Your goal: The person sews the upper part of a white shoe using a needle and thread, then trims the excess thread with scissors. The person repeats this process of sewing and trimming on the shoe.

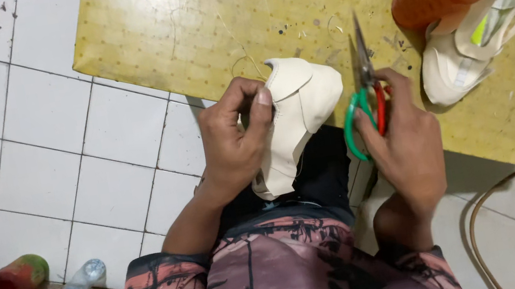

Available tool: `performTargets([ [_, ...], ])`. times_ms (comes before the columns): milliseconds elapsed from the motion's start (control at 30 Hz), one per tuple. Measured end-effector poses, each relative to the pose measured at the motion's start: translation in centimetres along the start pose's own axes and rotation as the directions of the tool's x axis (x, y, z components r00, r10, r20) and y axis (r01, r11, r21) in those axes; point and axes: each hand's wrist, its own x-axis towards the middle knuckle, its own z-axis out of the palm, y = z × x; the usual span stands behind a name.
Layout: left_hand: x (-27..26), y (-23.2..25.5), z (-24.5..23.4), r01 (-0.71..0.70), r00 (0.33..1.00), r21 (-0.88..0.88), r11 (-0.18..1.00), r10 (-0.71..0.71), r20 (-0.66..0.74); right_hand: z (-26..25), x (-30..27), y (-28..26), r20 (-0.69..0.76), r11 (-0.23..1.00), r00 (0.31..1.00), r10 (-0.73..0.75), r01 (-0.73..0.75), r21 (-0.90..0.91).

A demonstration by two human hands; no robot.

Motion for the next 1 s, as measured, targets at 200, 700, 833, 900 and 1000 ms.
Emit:
performTargets([
  [200, -0.1, 0.2, -0.1, -0.003, 1.0, 0.021, 1.0, 0.003, 0.013, 1.6, 3.9, 1.5, 0.005, 0.953, 0.992, -0.129, 0.125, -0.276],
  [700, 1.8, 3.6, 1.4, 0.028, 0.985, -0.111, 0.993, -0.008, 0.17, 6.8, -2.1, -0.7, -0.247, 0.818, 0.968, -0.051, 0.182, 0.545],
  [833, -0.6, 4.3, -0.5, 0.021, 0.99, 0.055, 0.998, -0.029, 0.141, 7.9, -1.7, 0.2, -0.297, 0.743, 0.953, -0.062, 0.243, 0.624],
  [900, -1.3, 3.7, -1.3, 0.05, 0.983, 0.104, 0.993, -0.068, 0.173, 8.7, -1.5, 1.0, -0.292, 0.716, 0.955, -0.053, 0.24, 0.656],
  [1000, -2.2, 2.0, -1.2, 0.11, 0.978, 0.123, 0.986, -0.13, 0.164, 9.0, -1.2, 0.9, -0.3, 0.69, 0.952, -0.063, 0.259, 0.676],
])
